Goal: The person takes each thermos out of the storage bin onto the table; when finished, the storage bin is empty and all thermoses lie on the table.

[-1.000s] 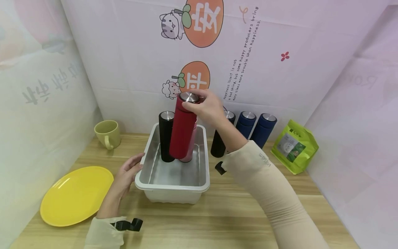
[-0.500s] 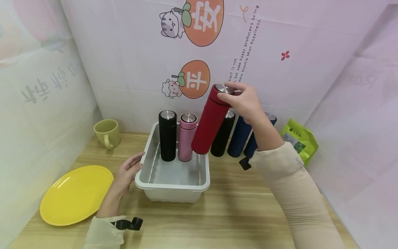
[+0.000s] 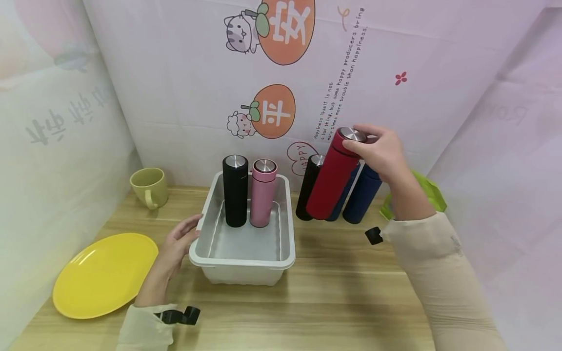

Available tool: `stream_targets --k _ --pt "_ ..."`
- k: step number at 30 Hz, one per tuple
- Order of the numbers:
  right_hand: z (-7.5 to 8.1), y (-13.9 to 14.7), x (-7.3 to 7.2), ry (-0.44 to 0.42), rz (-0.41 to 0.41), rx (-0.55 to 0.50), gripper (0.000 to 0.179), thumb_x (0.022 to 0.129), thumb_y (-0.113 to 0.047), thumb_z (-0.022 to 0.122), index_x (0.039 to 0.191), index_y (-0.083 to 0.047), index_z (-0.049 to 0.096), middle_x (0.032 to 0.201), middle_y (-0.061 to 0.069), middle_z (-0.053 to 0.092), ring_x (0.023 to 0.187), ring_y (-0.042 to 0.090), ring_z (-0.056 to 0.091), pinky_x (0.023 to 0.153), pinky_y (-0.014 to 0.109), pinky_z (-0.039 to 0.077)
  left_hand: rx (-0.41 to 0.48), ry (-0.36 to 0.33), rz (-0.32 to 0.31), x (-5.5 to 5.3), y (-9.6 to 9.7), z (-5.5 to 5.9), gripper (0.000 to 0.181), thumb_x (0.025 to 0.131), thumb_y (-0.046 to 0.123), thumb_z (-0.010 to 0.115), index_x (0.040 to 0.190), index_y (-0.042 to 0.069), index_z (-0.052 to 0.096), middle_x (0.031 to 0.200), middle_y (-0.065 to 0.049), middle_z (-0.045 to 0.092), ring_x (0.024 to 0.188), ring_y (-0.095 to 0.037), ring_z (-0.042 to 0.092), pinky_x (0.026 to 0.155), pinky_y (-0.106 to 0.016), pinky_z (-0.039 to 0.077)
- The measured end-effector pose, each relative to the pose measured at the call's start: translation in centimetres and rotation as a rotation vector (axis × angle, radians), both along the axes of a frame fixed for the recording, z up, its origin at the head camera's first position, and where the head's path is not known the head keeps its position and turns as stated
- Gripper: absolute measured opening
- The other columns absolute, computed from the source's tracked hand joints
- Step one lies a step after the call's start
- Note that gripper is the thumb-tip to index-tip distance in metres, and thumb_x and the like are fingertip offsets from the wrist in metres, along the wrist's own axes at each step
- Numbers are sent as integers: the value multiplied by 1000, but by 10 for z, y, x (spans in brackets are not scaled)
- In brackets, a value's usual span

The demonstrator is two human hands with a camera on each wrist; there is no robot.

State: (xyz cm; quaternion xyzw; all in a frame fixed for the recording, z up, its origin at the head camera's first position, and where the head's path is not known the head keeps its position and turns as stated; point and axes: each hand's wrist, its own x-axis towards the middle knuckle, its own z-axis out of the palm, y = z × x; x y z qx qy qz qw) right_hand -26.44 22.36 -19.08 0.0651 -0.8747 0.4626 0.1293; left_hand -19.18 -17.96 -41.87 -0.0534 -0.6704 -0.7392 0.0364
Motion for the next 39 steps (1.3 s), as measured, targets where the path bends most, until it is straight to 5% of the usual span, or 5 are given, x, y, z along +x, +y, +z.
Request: stream_targets --k 5,13,25,39 --pt "-7 17 -2 -13 -76 38 62 89 -33 70 141 -5 52 122 15 52 101 22 52 79 26 49 -5 -2 0 1 0 2 48 99 2 49 143 -11 35 146 -28 35 104 -5 56 78 -25 52" --pt "-28 44 -5 -73 -140 78 69 89 -40 69 145 -6 47 132 19 52 114 31 48 92 45 45 -26 0 -2 1 -3 4 49 100 6 50 143 -10 35 147 -28 34 108 -3 54 80 -25 52" --pt "-78 85 -9 -107 -218 137 73 88 -43 68 145 -3 45 140 26 44 127 40 40 99 52 40 -40 -1 6 1 -2 0 49 100 7 51 143 -10 35 146 -29 35 107 -1 55 80 -25 52" --pt "-117 114 -17 -30 -359 234 65 86 -36 70 139 -2 54 134 30 49 124 44 42 96 52 39 -31 -4 12 2 0 0 48 100 7 51 142 -10 36 145 -27 37 108 -3 55 78 -24 52"
